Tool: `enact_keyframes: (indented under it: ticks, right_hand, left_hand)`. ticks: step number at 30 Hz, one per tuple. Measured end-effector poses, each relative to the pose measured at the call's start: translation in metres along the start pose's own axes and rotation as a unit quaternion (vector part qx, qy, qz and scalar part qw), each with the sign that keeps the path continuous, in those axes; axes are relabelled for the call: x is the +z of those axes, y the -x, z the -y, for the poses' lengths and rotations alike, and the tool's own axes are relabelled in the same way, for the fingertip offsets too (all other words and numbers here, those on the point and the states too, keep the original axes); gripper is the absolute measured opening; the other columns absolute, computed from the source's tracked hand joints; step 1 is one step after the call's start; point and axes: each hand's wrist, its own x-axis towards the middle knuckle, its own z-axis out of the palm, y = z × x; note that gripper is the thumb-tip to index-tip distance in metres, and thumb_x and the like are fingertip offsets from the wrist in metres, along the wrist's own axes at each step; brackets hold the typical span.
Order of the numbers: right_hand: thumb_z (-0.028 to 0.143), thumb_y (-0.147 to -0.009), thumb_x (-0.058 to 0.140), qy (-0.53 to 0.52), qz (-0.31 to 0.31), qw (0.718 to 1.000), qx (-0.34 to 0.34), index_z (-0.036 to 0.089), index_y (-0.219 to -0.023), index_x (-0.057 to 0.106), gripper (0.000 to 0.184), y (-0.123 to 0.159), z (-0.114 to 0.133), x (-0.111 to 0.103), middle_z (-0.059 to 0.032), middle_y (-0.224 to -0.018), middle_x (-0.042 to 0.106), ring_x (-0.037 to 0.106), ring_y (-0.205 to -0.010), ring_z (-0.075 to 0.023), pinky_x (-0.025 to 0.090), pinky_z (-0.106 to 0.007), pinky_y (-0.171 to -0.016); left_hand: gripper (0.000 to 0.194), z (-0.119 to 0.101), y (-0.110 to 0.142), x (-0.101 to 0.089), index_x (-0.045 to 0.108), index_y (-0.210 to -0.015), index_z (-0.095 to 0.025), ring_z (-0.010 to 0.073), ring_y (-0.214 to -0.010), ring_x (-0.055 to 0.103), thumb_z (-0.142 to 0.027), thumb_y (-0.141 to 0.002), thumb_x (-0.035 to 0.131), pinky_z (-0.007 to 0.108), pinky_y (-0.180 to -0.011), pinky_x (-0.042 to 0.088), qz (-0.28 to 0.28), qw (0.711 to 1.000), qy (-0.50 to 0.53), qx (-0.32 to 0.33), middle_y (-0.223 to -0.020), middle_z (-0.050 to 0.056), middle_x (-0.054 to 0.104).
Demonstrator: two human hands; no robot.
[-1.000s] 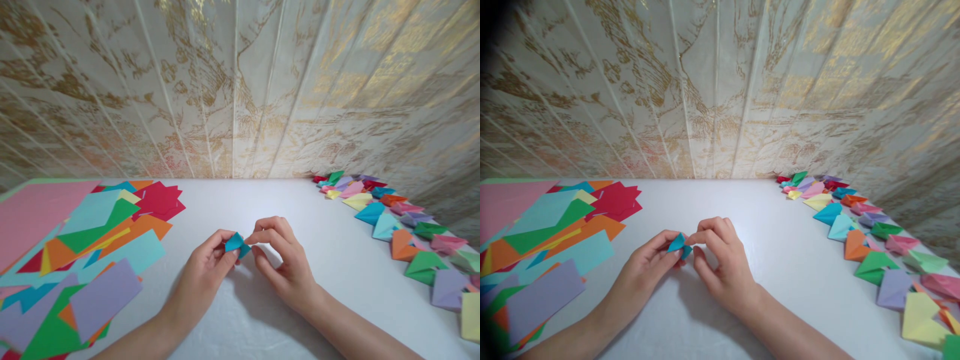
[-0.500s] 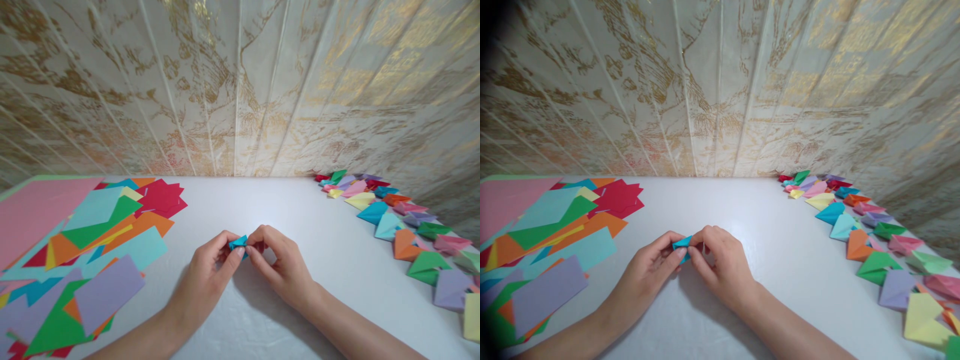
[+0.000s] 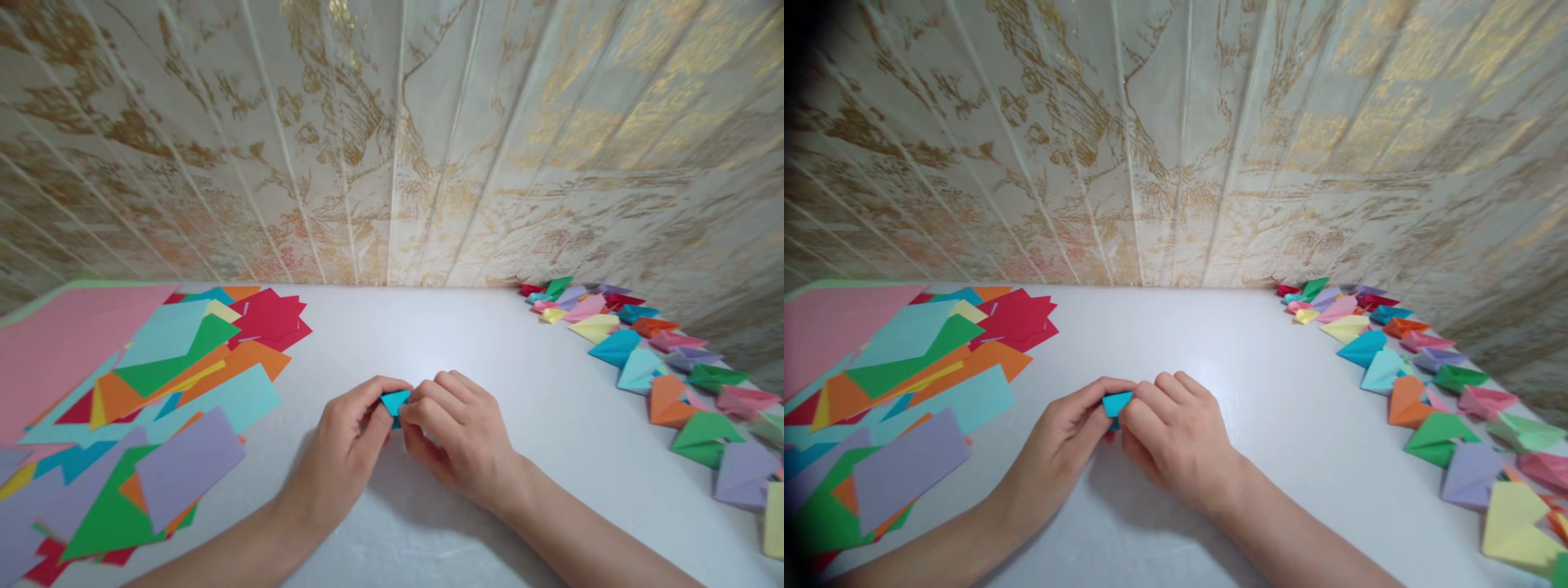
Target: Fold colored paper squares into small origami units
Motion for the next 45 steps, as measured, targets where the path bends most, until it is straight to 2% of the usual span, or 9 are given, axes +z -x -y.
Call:
enact_keyframes:
  ticks: [6, 9, 13, 18, 23, 26, 31, 38, 45]
  right_hand:
    - [0.011, -0.093, 0.049, -0.189, -0.022, 0.976, 0.107, 0.023, -0.086, 0.054, 0.015, 0.003, 0.0, 0.0, 0.0004, -0.072, 0.056, 0.048, -0.064, -0.0157, 0.039, -0.028, -0.061]
    - [0.02, -0.094, 0.055, -0.306, -0.014, 0.92, 0.245, 0.022, -0.101, 0.058, 0.007, 0.004, -0.002, 0.002, 0.0009, -0.078, 0.057, 0.052, -0.069, -0.0149, 0.044, -0.027, -0.065]
    - [0.035, -0.09, 0.065, -0.436, 0.018, 0.827, 0.354, 0.021, -0.088, 0.061, 0.016, 0.004, -0.006, 0.007, 0.0002, -0.078, 0.061, 0.056, -0.07, -0.0155, 0.044, -0.028, -0.067]
    - [0.048, -0.081, 0.076, -0.544, -0.037, 0.738, 0.397, 0.019, -0.08, 0.063, 0.032, 0.004, -0.011, 0.011, 0.0012, -0.073, 0.062, 0.055, -0.068, -0.0137, 0.043, -0.026, -0.066]
    - [0.045, -0.084, 0.076, -0.596, -0.034, 0.701, 0.39, 0.019, -0.078, 0.062, 0.03, 0.005, -0.01, 0.013, 0.0008, -0.076, 0.062, 0.053, -0.069, -0.0129, 0.043, -0.026, -0.067]
    - [0.046, -0.083, 0.077, -0.584, -0.034, 0.717, 0.379, 0.022, -0.088, 0.064, 0.028, 0.004, -0.008, 0.013, 0.0007, -0.085, 0.061, 0.055, -0.076, -0.0142, 0.044, -0.027, -0.072]
    - [0.047, -0.085, 0.075, -0.47, -0.009, 0.823, 0.32, 0.023, -0.086, 0.071, 0.025, 0.003, -0.011, 0.009, -0.0005, -0.084, 0.063, 0.058, -0.08, -0.0168, 0.045, -0.029, -0.077]
    - [0.028, -0.099, 0.06, -0.29, -0.026, 0.947, 0.135, 0.021, -0.086, 0.069, 0.017, 0.005, -0.022, 0.006, -0.0017, -0.078, 0.063, 0.057, -0.076, -0.0167, 0.044, -0.03, -0.072]
    - [0.004, -0.091, 0.057, -0.207, 0.092, 0.971, 0.083, 0.021, -0.089, 0.071, 0.023, 0.012, -0.032, 0.01, -0.0054, -0.096, 0.067, 0.06, -0.088, -0.0181, 0.048, -0.029, -0.077]
  left_hand:
    - [0.025, 0.003, 0.002, -0.001, 0.062, -0.117, -0.023, 0.018, -0.099, 0.066, -0.029, -0.101, 0.044, 0.027, -0.086, 0.05, 0.01, 0.999, -0.015, 0.032, -0.11, 0.003, 0.069]
    - [0.032, 0.005, 0.0, -0.002, 0.053, -0.128, -0.026, 0.017, -0.094, 0.066, -0.023, -0.096, 0.053, 0.028, -0.086, 0.049, -0.016, 0.998, -0.052, 0.027, -0.103, 0.001, 0.07]
    - [0.045, 0.005, -0.002, -0.004, 0.047, -0.132, -0.026, 0.0169, -0.092, 0.064, -0.02, -0.089, 0.06, 0.029, -0.087, 0.047, -0.028, 0.996, -0.077, 0.034, -0.099, -0.001, 0.07]
    - [0.014, 0.002, -0.004, -0.008, 0.067, -0.099, -0.025, 0.0169, -0.082, 0.059, -0.035, -0.089, 0.065, 0.026, -0.077, 0.044, -0.008, 0.997, -0.078, -0.007, -0.087, -0.003, 0.068]
    - [0.025, 0.001, -0.005, -0.009, 0.066, -0.082, -0.022, 0.0152, -0.075, 0.056, -0.038, -0.097, 0.053, 0.025, -0.072, 0.041, -0.025, 0.999, -0.045, 0.002, -0.078, -0.003, 0.061]
    - [0.021, 0.004, -0.007, -0.009, 0.063, -0.078, -0.021, 0.0147, -0.074, 0.056, -0.029, -0.095, 0.055, 0.025, -0.071, 0.041, -0.024, 0.997, -0.064, 0.032, -0.075, -0.003, 0.059]
    - [0.017, 0.011, -0.012, -0.013, 0.063, -0.078, -0.021, 0.0158, -0.079, 0.059, -0.014, -0.094, 0.059, 0.025, -0.072, 0.042, 0.002, 0.978, -0.158, 0.135, -0.078, -0.003, 0.065]
    - [0.017, 0.011, -0.018, -0.027, 0.06, -0.078, -0.018, 0.0189, -0.073, 0.052, -0.007, -0.087, 0.069, 0.031, -0.066, 0.036, -0.039, 0.893, -0.347, 0.283, -0.075, -0.001, 0.062]
    - [0.021, 0.015, -0.021, -0.028, 0.063, -0.094, -0.02, 0.0197, -0.091, 0.055, 0.0, -0.086, 0.068, 0.033, -0.079, 0.04, 0.023, 0.913, -0.325, 0.244, -0.097, 0.0, 0.064]
